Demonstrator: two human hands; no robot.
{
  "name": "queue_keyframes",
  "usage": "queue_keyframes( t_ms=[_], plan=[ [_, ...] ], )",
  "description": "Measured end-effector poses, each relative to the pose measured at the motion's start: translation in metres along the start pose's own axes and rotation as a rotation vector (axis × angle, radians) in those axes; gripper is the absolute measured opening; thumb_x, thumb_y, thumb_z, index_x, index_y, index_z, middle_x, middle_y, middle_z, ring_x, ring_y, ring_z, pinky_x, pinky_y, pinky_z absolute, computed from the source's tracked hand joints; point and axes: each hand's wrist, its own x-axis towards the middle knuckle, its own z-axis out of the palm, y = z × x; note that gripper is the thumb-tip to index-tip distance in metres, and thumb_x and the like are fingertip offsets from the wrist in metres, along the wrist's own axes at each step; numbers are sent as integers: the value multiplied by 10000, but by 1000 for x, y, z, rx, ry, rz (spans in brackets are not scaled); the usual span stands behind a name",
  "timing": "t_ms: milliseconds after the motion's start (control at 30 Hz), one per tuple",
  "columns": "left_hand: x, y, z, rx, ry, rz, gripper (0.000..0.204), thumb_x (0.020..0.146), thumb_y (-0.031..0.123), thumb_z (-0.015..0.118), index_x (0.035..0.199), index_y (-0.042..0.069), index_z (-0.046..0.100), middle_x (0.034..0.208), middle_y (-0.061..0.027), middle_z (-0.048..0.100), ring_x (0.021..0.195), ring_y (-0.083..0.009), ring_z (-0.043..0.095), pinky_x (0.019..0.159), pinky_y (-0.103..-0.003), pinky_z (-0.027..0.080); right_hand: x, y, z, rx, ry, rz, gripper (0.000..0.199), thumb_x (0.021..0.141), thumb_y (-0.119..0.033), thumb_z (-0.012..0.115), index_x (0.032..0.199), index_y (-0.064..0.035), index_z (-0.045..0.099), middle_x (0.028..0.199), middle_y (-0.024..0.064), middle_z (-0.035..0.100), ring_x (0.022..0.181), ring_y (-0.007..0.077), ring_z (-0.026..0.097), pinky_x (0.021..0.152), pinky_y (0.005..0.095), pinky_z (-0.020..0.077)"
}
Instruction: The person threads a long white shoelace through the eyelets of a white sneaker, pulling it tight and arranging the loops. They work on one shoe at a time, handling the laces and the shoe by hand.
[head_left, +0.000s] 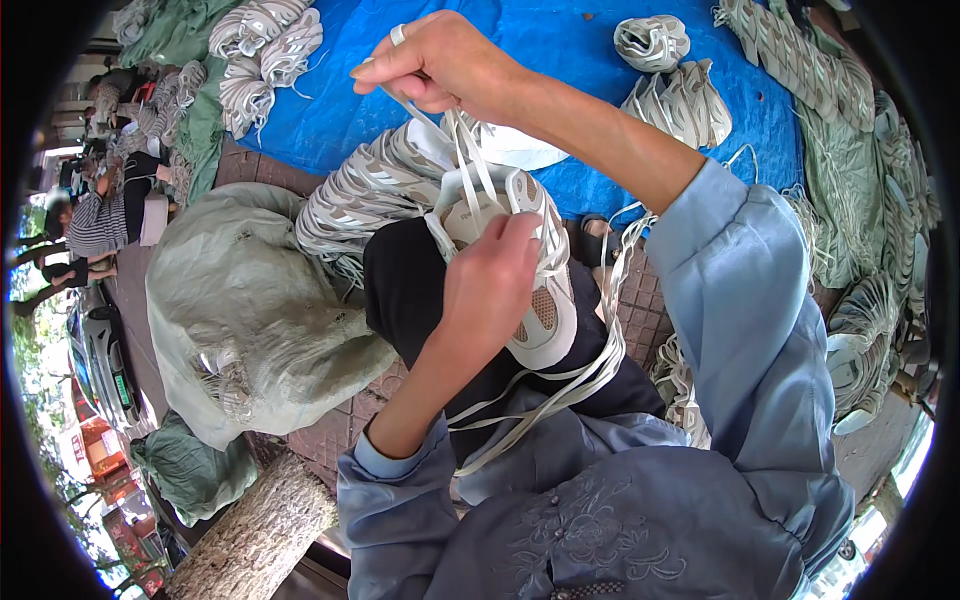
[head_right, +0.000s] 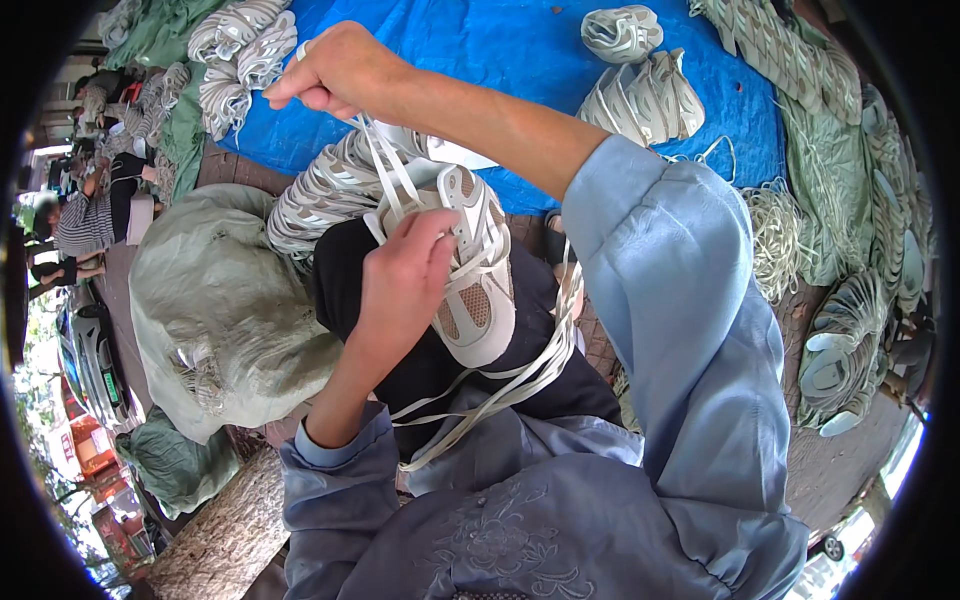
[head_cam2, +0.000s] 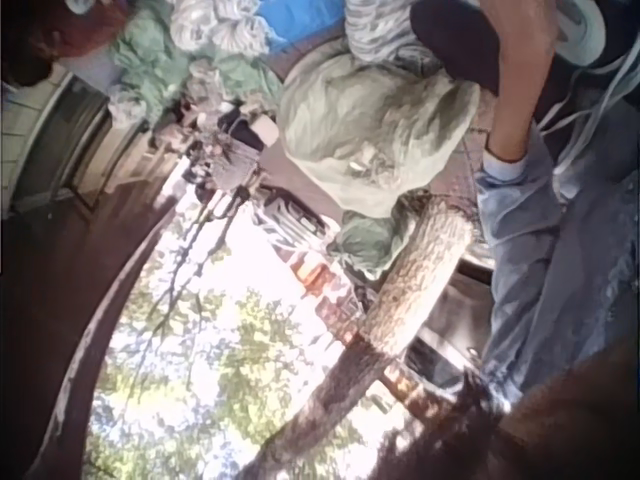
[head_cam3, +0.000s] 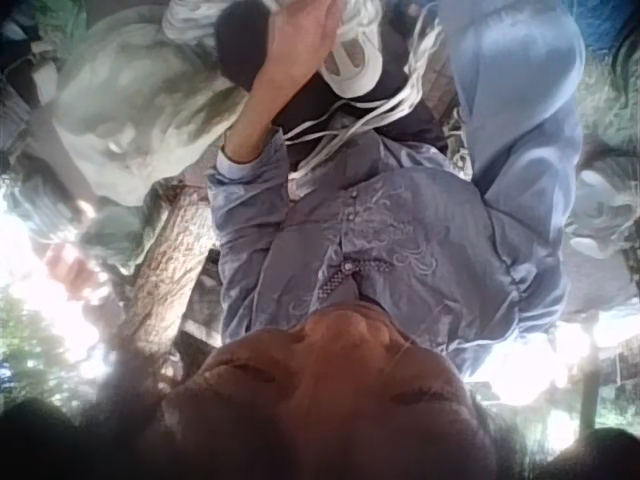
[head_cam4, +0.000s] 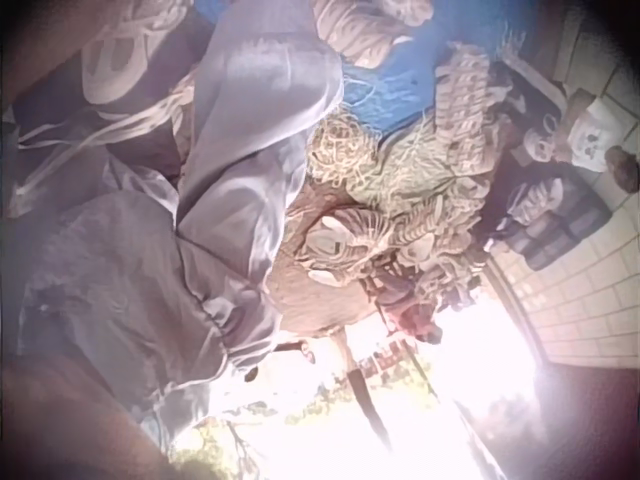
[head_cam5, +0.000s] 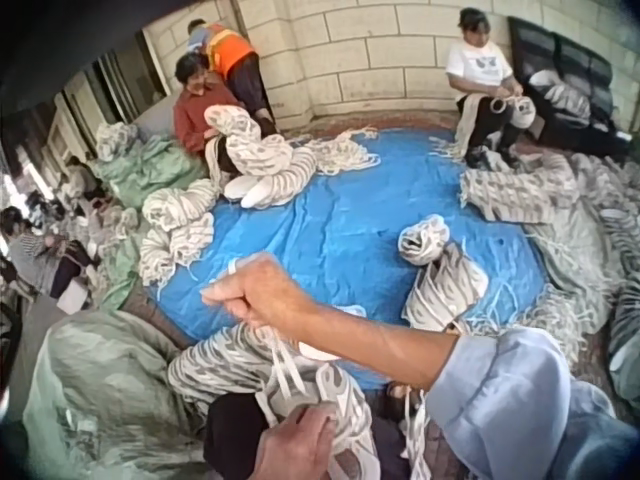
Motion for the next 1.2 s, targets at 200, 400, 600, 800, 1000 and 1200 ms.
queue_keyframes(
  t_ms=[200,400,600,800,1000,1200],
  plan=[
    [-47,-8,-23,213,-21,-132,130,700,85,630,803,39,564,747,-94,559,657,-267,563,566,-338,454,4,1,8,-67,-11,-36,192,691,-188,663,690,2,635,437,-18,361,360,47,266,347,224,196],
    [-63,-24,-2,307,73,-97,112,643,60,642,720,59,562,729,-57,556,657,-239,562,544,-323,456,-5,-3,18,-115,-47,-3,205,740,-160,613,623,4,571,421,-33,291,368,38,216,355,224,181],
    [-67,-30,-13,-82,10,-172,73,675,-27,595,710,23,555,763,-58,565,608,-145,540,522,-250,428,-6,-2,15,-143,-4,1,219,748,-175,614,738,43,594,431,-36,294,366,33,229,354,215,171],
    [-76,-56,-59,-454,-299,-424,32,713,3,582,736,2,561,777,-46,564,618,-92,529,556,-217,425,13,14,2,-2,-12,-17,203,744,-160,617,702,39,603,427,-15,340,355,50,250,341,230,177],
    [-63,-63,-60,-150,-250,-301,51,690,-1,568,684,18,521,705,-60,523,584,-186,542,523,-285,427,17,12,2,37,-7,42,205,787,-139,581,710,50,577,422,-1,366,336,65,290,326,230,201],
    [-59,-54,-44,171,-73,-212,96,647,-25,539,660,44,474,687,-75,501,620,-272,536,542,-362,438,12,-2,18,114,-51,106,220,773,-154,601,723,59,579,427,0,370,343,63,292,322,227,197]
  ],
)
